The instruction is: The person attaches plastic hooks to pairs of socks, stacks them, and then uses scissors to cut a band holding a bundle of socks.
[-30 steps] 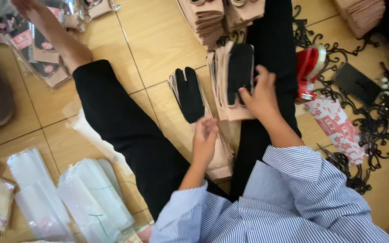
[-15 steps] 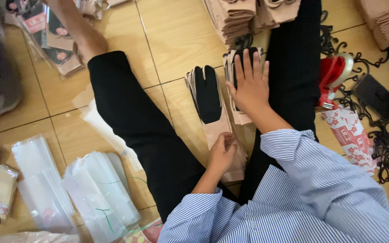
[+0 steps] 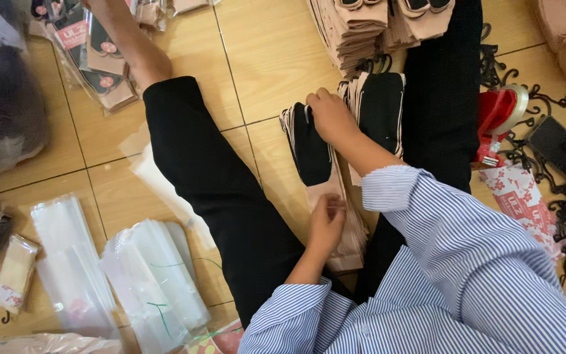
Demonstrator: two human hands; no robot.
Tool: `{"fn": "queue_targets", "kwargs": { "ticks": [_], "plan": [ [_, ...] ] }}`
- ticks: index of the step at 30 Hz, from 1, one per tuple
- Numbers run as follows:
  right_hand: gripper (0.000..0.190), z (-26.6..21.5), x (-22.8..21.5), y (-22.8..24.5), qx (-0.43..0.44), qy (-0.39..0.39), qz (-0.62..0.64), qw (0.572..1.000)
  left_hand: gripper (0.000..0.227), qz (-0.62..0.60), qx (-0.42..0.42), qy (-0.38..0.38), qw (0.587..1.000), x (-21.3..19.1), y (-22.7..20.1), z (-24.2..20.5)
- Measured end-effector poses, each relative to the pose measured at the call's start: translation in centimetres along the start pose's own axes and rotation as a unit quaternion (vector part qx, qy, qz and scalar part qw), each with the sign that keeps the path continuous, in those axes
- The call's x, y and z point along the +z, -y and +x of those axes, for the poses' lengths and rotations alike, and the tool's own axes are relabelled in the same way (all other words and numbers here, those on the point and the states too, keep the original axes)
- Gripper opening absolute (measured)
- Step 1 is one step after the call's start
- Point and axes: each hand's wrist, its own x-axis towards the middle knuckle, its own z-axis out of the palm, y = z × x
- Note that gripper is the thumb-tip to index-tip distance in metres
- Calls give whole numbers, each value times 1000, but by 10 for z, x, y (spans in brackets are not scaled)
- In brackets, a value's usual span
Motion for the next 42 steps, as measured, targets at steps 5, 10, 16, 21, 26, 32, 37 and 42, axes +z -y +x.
{"fn": "queue_targets", "kwargs": {
  "ticks": [5,10,16,21,26,32,37,42],
  "plan": [
    [21,-64,-104,57,-77,-31,64,994,52,-103,14,-159,982,-10,4,10],
    [26,-126,-152,79,-90,-26,110,989,68,-95,-6,-189,977,-13,-6,1],
    [22,-192,-258,101,-68,151,327,930,60,-185,24,-244,952,-21,-137,-48],
    [40,-198,-316,-71,239,-115,768,583,53,-34,20,123,992,11,-52,-71],
    [18,-171,-291,-168,247,-125,192,942,37,-27,-32,135,990,72,-41,-119],
    [17,-186,-203,-235,184,-217,90,955,39,-45,-126,271,953,104,-93,-159],
    [4,-247,-297,-110,65,-264,79,959,57,196,153,90,964,96,-129,-151],
    [12,-373,-291,9,104,-224,257,934,50,-203,-15,184,962,120,-146,-94]
  ]
}}
